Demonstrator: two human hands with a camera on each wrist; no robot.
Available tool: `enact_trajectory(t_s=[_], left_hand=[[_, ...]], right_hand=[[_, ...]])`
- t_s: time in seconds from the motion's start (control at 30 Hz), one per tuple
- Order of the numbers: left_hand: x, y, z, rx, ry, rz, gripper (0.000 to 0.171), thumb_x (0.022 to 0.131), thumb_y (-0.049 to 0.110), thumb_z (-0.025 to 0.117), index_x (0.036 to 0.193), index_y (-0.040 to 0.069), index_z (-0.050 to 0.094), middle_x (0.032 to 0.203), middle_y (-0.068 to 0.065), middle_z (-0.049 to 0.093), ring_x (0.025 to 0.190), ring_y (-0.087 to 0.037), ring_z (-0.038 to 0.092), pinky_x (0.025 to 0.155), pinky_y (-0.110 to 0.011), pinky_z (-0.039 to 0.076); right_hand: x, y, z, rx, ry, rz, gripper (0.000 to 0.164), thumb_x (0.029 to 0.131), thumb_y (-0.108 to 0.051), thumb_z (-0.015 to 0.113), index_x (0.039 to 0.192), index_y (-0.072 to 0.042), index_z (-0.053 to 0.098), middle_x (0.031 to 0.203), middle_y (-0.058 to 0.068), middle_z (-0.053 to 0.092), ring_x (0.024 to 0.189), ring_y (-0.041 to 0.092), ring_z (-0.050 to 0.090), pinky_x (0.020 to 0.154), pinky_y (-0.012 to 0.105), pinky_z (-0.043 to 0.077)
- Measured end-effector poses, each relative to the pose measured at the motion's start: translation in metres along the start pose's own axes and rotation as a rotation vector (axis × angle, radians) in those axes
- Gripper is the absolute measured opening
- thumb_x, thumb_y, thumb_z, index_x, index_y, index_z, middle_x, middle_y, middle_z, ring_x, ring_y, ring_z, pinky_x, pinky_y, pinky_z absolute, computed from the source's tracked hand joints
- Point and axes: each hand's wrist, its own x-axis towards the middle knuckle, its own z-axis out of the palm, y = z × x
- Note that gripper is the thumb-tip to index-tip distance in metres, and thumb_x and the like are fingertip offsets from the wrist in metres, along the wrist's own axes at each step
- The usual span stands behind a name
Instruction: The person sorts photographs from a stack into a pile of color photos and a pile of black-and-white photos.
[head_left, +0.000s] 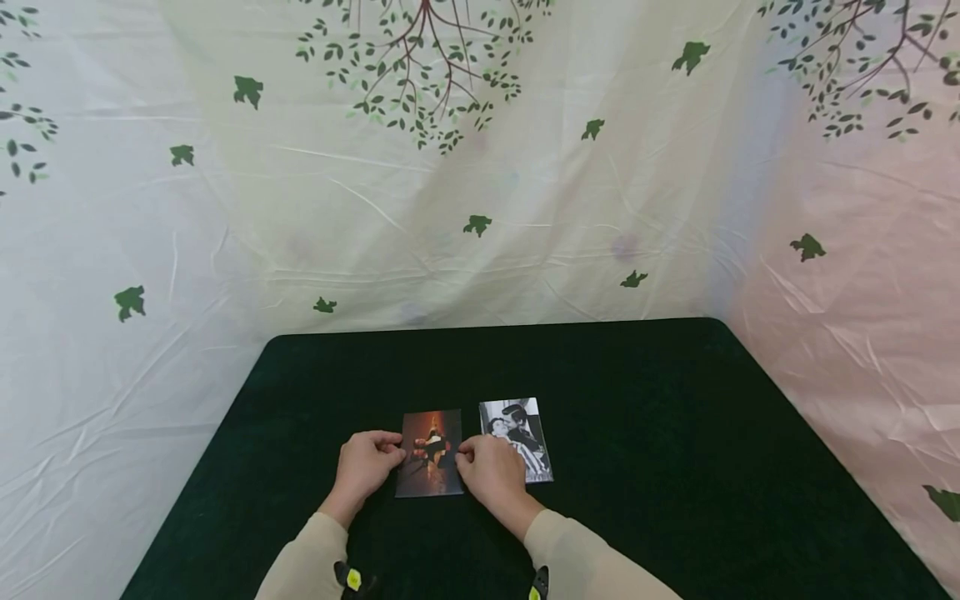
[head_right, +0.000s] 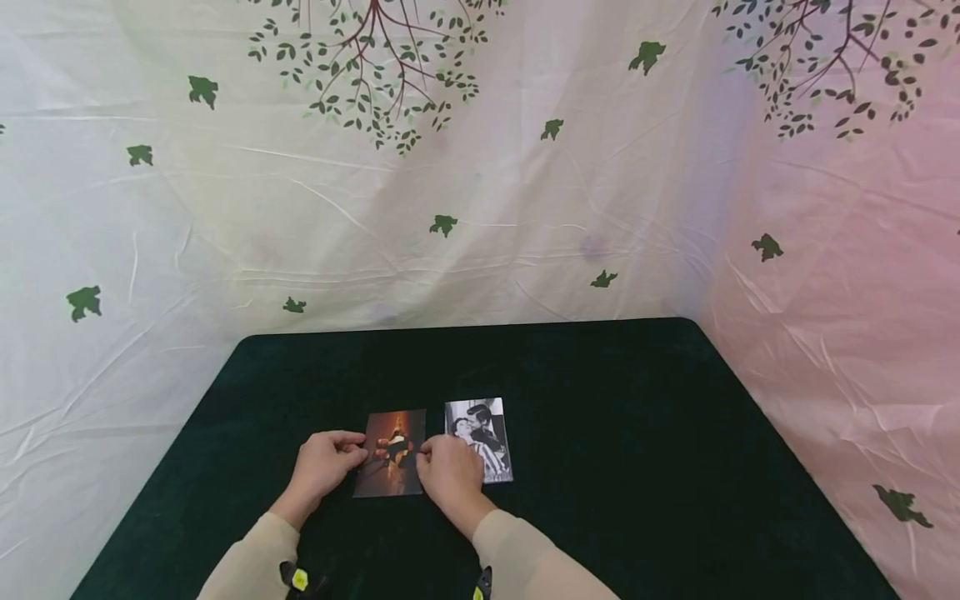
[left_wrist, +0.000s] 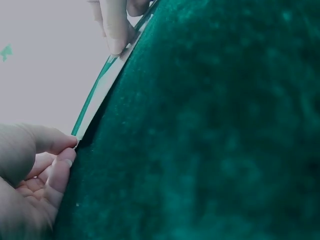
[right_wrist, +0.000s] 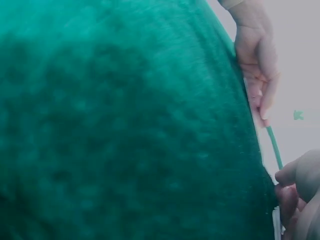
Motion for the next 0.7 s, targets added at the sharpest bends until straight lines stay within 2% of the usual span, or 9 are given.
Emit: enact_trajectory(t_s=[0.13,0.23,0.3,0.4,0.57,0.7], left_hand=[[-0.003,0.001,-0.004,-0.022,-0.008,0.0,0.021,0.086,0.012,0.071,0.106,0.006,0.072,0.085,-0.002,0.064,0.071,-0.016,0.056,0.06,-0.031,0.046],[-0.007,0.006,-0.007,-0.015,0.015,0.031,0.021,0.086,0.014,0.071,0.105,0.005,0.071,0.084,-0.002,0.064,0.071,-0.015,0.058,0.061,-0.031,0.047],[-0.01,0.011,-0.008,-0.008,0.033,0.067,0.022,0.086,0.015,0.072,0.105,0.005,0.071,0.084,-0.001,0.064,0.071,-0.014,0.058,0.062,-0.03,0.049],[-0.016,0.022,-0.006,-0.005,0.04,0.136,0.024,0.086,0.016,0.072,0.107,0.005,0.071,0.082,0.0,0.065,0.069,-0.012,0.059,0.06,-0.03,0.05],[-0.026,0.046,0.013,-0.008,-0.011,0.224,0.027,0.087,0.016,0.071,0.111,0.005,0.068,0.084,0.001,0.066,0.068,-0.009,0.06,0.059,-0.027,0.051],[-0.03,0.066,0.035,0.006,-0.063,0.252,0.032,0.087,0.019,0.071,0.116,0.006,0.066,0.082,0.003,0.065,0.067,-0.008,0.06,0.063,-0.029,0.051]], right_hand=[[-0.001,0.0,-0.011,0.049,0.0,-0.03,0.01,0.087,-0.027,0.071,0.09,-0.02,0.076,0.081,-0.009,0.07,0.065,0.003,0.058,0.058,0.026,0.046],[-0.005,0.005,-0.028,0.094,0.041,-0.05,0.01,0.087,-0.025,0.07,0.092,-0.018,0.076,0.081,-0.009,0.069,0.064,0.002,0.056,0.057,0.022,0.046],[-0.007,0.013,-0.043,0.116,0.075,-0.032,0.01,0.087,-0.025,0.071,0.093,-0.018,0.076,0.08,-0.009,0.069,0.064,0.002,0.055,0.056,0.021,0.045],[-0.007,0.036,-0.063,0.112,0.108,0.039,0.01,0.086,-0.026,0.072,0.092,-0.018,0.074,0.077,-0.008,0.067,0.063,0.004,0.054,0.057,0.024,0.045],[0.002,0.073,-0.079,0.109,0.089,0.151,0.015,0.085,-0.03,0.073,0.09,-0.016,0.07,0.074,-0.005,0.062,0.063,0.01,0.054,0.058,0.028,0.045],[0.006,0.081,-0.081,0.118,0.05,0.199,0.026,0.084,-0.033,0.075,0.097,-0.012,0.068,0.074,-0.002,0.061,0.062,0.013,0.054,0.057,0.029,0.045]])
